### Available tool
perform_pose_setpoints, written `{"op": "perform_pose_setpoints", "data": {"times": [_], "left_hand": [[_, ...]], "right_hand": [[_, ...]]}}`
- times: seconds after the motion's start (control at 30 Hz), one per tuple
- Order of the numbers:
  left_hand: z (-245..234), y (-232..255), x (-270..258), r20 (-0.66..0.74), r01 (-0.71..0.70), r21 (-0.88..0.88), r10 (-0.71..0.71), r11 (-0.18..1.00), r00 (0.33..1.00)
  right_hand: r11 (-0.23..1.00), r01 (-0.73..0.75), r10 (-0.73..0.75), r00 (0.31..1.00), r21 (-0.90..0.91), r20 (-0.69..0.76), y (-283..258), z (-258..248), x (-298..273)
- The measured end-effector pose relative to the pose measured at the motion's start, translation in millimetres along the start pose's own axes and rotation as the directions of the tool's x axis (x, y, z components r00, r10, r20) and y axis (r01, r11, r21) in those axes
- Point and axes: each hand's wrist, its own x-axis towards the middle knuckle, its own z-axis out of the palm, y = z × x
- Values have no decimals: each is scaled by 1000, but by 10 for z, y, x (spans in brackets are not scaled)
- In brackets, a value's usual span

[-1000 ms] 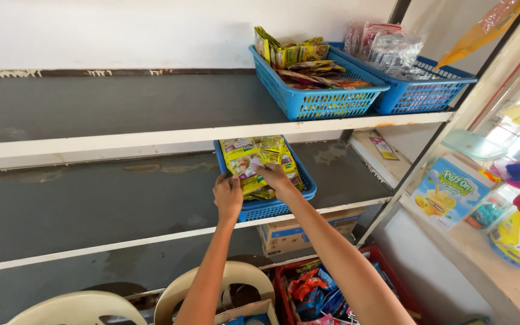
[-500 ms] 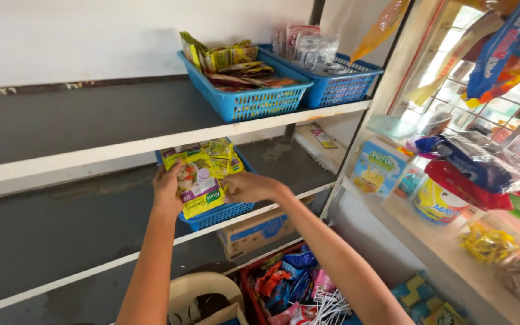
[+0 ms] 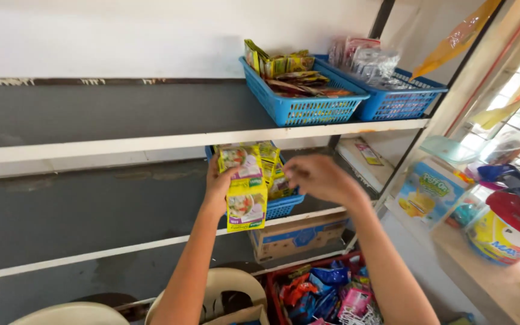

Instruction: The person organizes grocery items in a small shop. They take packaged food items from a shelf and place them into a cardboard box on the floor. Later, they pick up small yellow packets from a blue basket and arrange them into a different basket on a higher shelf.

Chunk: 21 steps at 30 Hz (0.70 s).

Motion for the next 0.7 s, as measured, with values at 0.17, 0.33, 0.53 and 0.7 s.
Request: {"op": "perform_pose_setpoints", "data": {"times": [0.17, 0.33, 0.53, 0.7], "left_hand": [[82, 8, -229, 121, -169, 111, 156, 979, 980], [156, 37, -421, 197, -476, 343, 433, 810, 879], [164, 157, -644, 182, -737, 545, 801, 401, 570], [149, 246, -722, 257, -700, 338, 653, 629, 712]], "right_hand": [[998, 1, 2, 999, 71, -39, 654, 893, 431], [912, 210, -65, 922, 351, -383, 693, 1111, 581], [911, 332, -208, 883, 247, -421, 689, 1015, 647], [904, 354, -281, 914, 238, -292, 329, 887, 472]]}}
